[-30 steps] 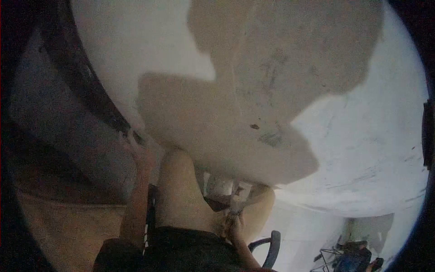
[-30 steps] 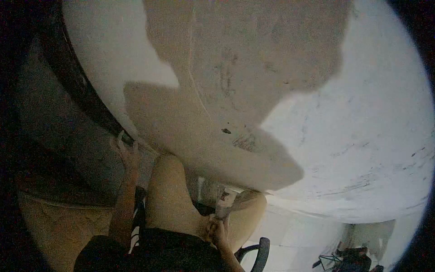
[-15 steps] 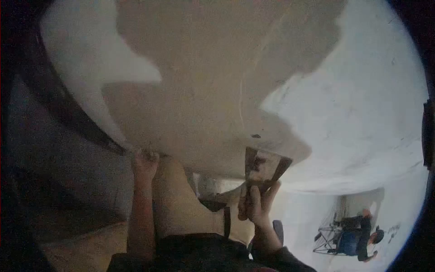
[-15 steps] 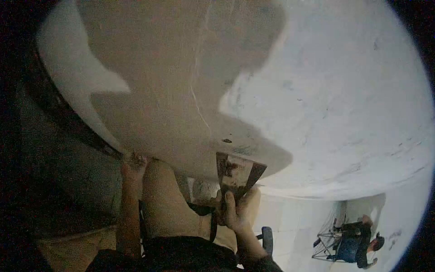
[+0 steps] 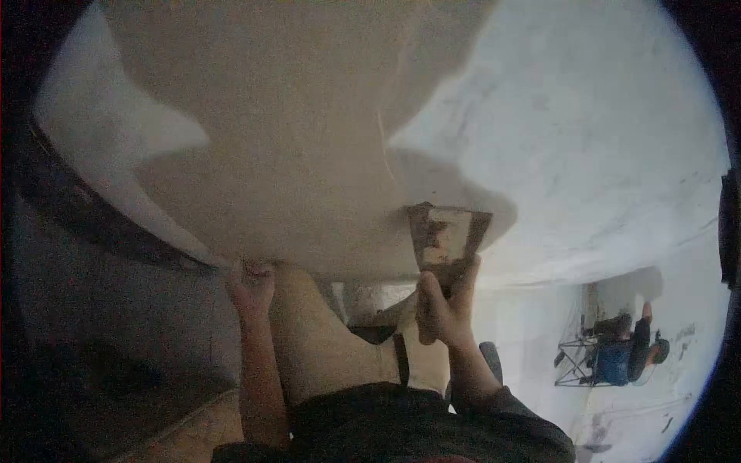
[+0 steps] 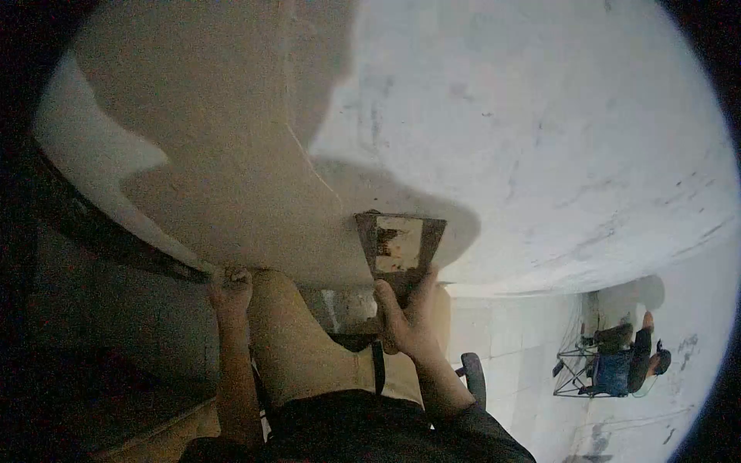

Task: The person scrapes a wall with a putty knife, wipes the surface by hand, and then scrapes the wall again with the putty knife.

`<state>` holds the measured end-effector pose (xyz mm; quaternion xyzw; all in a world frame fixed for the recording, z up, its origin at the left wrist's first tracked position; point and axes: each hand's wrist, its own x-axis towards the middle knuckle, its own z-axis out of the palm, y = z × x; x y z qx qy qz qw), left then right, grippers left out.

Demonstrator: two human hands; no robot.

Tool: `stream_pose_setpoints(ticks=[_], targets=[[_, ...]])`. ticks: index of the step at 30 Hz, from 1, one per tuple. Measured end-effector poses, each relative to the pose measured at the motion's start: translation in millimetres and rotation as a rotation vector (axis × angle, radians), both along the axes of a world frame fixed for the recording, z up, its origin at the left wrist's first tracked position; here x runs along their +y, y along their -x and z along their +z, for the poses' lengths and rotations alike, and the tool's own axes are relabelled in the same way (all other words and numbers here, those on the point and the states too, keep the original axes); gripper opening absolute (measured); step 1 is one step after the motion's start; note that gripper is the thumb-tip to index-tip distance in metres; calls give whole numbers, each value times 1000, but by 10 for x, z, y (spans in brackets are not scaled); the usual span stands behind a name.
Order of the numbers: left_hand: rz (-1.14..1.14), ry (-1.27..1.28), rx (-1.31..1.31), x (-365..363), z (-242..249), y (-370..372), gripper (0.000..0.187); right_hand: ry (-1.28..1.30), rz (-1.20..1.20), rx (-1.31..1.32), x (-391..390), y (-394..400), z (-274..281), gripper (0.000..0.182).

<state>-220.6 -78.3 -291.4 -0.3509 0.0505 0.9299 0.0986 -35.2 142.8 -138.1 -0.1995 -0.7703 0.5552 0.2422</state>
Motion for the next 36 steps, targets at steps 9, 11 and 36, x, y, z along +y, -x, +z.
stream_pose_setpoints(ticks=[9,11,36], targets=[[-239,32,129,307,-307,-259,13,320,1,167,122,56,-709,57],[-289,166,101,458,-282,-333,13,374,-8,134,136,85,-624,57],[-411,-26,237,3,-692,-116,17,390,-63,202,-389,332,-848,50]])
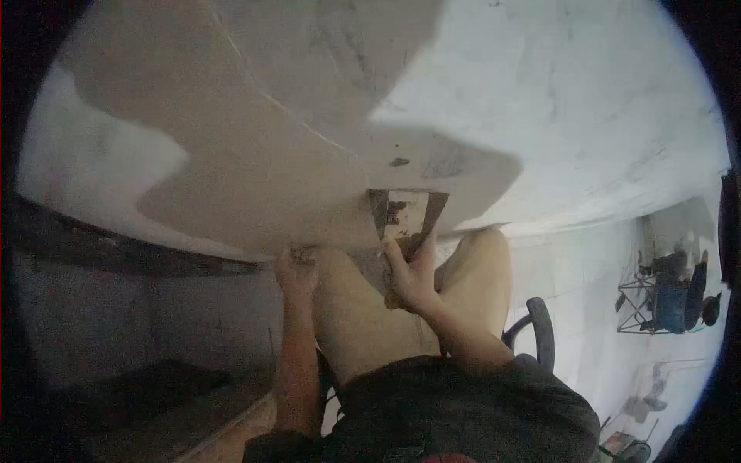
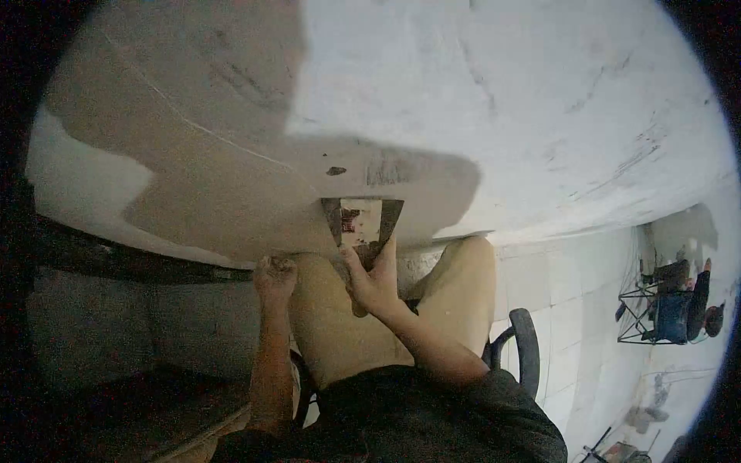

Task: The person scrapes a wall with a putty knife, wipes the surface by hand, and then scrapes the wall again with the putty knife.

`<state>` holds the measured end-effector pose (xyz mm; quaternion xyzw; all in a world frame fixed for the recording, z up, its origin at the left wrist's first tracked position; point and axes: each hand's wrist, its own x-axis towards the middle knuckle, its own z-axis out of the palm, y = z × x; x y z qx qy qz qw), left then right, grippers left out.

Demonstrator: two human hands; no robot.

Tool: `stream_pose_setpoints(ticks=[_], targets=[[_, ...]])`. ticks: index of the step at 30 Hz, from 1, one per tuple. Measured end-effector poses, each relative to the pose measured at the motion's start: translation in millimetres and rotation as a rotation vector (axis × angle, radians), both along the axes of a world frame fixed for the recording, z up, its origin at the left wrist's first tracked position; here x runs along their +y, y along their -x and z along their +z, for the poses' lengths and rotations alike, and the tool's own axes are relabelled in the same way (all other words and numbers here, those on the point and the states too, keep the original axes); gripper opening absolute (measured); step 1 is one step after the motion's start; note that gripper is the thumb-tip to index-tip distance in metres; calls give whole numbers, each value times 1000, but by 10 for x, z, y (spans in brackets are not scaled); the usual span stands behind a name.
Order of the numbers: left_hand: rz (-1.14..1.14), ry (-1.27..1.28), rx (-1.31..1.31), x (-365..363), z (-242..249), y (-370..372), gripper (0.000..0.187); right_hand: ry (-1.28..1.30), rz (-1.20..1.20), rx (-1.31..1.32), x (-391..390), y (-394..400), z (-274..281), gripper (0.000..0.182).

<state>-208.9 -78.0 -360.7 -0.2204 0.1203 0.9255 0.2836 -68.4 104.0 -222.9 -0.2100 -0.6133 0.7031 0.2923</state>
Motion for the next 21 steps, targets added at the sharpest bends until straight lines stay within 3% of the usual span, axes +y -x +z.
stream_pose_setpoints(ticks=[1,2,5,7,8,10,12,14,15,16,18,20,21], targets=[[-16,26,111,-9,-89,34,17,-251,-28,44,46,61,-68,48],[-32,52,217,-27,-211,49,16,-192,0,-9,47,38,-117,48],[81,250,-24,101,157,-31,15,-7,40,-124,-31,-16,98,48],[83,190,-24,39,-10,-26,15,95,8,-95,-50,-25,74,49],[81,154,-14,35,-72,11,15,-4,3,-46,-41,-4,43,49],[-44,459,307,53,-22,46,16,-203,-30,17,-15,62,19,49],[-66,455,320,10,-83,34,19,-389,-100,32,-20,113,52,47],[42,134,41,-38,-307,88,23,-194,-53,50,-53,75,-5,46],[9,-3,52,-26,-135,53,23,-87,-17,-20,-66,57,97,46],[39,141,9,50,80,38,23,20,14,-93,-79,39,199,45],[95,427,-80,198,346,28,23,-108,-16,27,-71,98,189,44],[-201,997,542,-188,-623,250,25,-346,-58,141,-43,150,106,44],[-197,978,527,-192,-628,278,23,-419,-86,165,-44,140,44,44]])
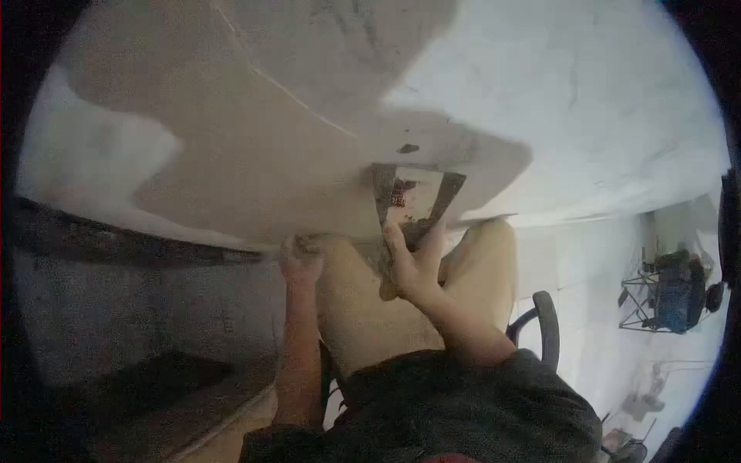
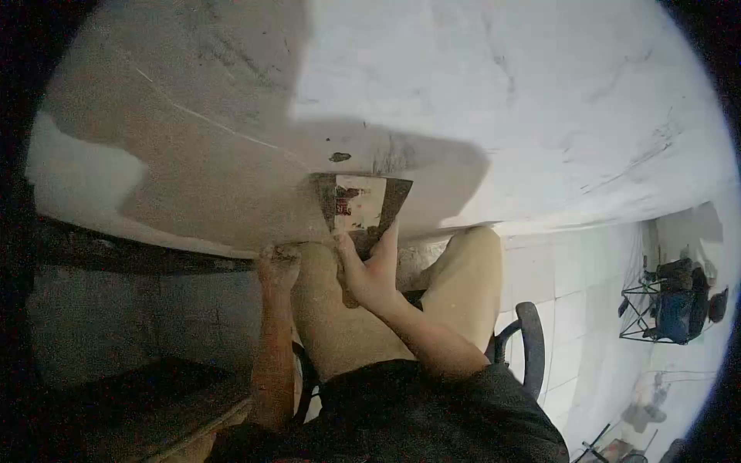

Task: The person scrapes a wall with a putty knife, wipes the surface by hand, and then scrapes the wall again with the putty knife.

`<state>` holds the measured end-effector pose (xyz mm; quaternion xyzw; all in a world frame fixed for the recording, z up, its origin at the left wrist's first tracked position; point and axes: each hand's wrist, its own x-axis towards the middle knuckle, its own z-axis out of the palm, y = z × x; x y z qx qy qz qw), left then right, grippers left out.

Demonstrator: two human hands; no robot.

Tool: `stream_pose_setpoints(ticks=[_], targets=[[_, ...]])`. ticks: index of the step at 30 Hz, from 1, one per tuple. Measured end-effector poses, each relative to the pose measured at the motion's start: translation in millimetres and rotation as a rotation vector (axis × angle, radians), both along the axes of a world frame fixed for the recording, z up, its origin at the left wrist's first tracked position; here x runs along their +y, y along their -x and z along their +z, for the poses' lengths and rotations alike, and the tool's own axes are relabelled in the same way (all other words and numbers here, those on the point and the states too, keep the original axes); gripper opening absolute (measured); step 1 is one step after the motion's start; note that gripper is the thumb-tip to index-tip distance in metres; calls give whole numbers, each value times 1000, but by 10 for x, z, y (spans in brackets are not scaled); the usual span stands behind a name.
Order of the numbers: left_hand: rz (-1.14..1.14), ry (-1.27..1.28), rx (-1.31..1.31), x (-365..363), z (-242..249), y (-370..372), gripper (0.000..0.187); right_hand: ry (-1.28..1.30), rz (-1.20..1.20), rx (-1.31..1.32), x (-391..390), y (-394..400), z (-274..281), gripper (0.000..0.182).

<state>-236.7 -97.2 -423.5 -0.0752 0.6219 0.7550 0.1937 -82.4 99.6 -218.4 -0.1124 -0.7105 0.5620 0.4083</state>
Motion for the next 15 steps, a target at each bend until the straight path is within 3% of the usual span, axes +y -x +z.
stream_pose_setpoints(ticks=[1,3,5,7,8,10,11,13,14,15], targets=[[7,-19,-13,-2,3,28,21,66,15,-43,6,-17,38,44],[454,-693,-596,382,883,-238,16,199,41,-129,16,-52,109,44],[175,-647,-395,346,617,-194,23,200,30,-128,26,-55,93,45],[-31,-344,-96,140,127,-213,30,177,28,-80,18,-49,21,48],[-110,-88,122,54,-231,-171,30,304,58,-120,5,-105,29,50],[-82,-176,110,96,-102,-124,30,277,53,-95,19,-123,-31,50],[12,-515,-137,160,-86,-111,29,308,32,-118,72,-120,-63,50],[103,-538,-146,237,-162,-200,23,364,28,-145,60,-149,27,51],[72,-221,90,270,-318,-219,22,381,26,-140,42,-169,26,52],[111,-213,68,314,-281,-222,22,397,24,-134,24,-190,27,53]])
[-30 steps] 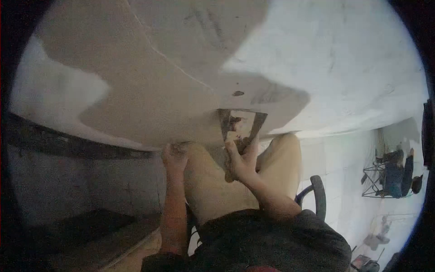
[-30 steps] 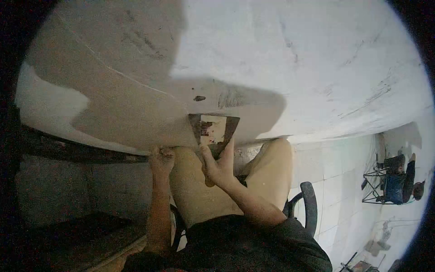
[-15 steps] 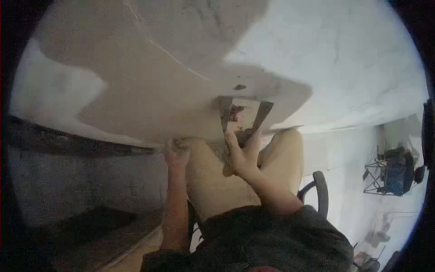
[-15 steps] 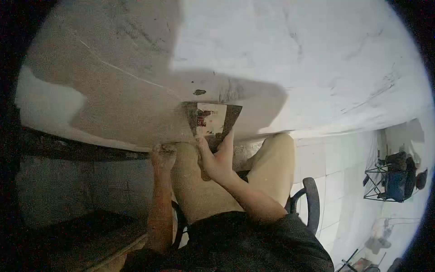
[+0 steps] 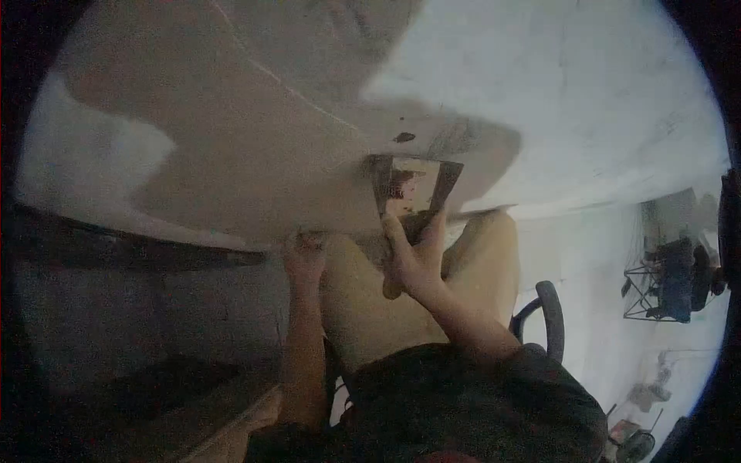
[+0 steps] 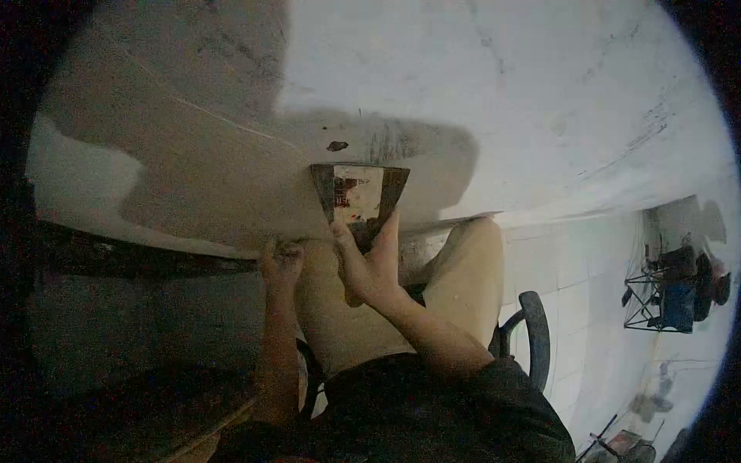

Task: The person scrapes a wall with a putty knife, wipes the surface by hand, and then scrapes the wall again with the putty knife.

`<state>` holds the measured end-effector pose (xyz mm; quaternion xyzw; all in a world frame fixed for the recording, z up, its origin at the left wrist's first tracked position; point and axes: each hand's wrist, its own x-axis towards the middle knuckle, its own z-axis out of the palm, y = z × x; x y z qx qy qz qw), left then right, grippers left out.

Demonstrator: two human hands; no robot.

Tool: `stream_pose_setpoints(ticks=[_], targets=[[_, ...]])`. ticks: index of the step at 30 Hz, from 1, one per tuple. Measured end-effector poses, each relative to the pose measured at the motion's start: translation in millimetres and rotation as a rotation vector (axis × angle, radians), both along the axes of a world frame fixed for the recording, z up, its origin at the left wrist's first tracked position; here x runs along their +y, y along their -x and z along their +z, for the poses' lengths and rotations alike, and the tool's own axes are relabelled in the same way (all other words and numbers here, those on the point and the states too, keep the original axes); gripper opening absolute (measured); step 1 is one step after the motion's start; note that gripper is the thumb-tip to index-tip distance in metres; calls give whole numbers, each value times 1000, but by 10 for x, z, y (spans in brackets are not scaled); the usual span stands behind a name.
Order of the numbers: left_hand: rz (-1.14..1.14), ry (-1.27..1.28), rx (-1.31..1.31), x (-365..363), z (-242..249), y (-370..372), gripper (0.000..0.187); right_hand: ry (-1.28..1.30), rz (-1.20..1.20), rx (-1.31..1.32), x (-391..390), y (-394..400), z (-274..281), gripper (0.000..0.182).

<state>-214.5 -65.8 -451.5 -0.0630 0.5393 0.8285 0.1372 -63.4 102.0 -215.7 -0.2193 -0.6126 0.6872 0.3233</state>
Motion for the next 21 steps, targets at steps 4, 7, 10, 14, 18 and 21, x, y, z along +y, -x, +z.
stream_pose_setpoints(ticks=[4,7,10,14,18,21], targets=[[141,-648,-546,235,688,-72,22,-239,-61,33,106,68,-22,50],[93,-609,-520,270,717,-181,20,-199,-32,-33,97,31,-13,50],[123,-552,-530,243,668,-170,19,-48,1,-34,71,-8,-8,50],[99,-577,-505,259,626,-101,18,-18,4,101,67,36,-42,46],[91,-686,-579,278,607,-180,15,-406,-68,65,121,16,-23,43],[61,-634,-559,300,673,-137,17,-343,-65,72,163,59,27,44]])
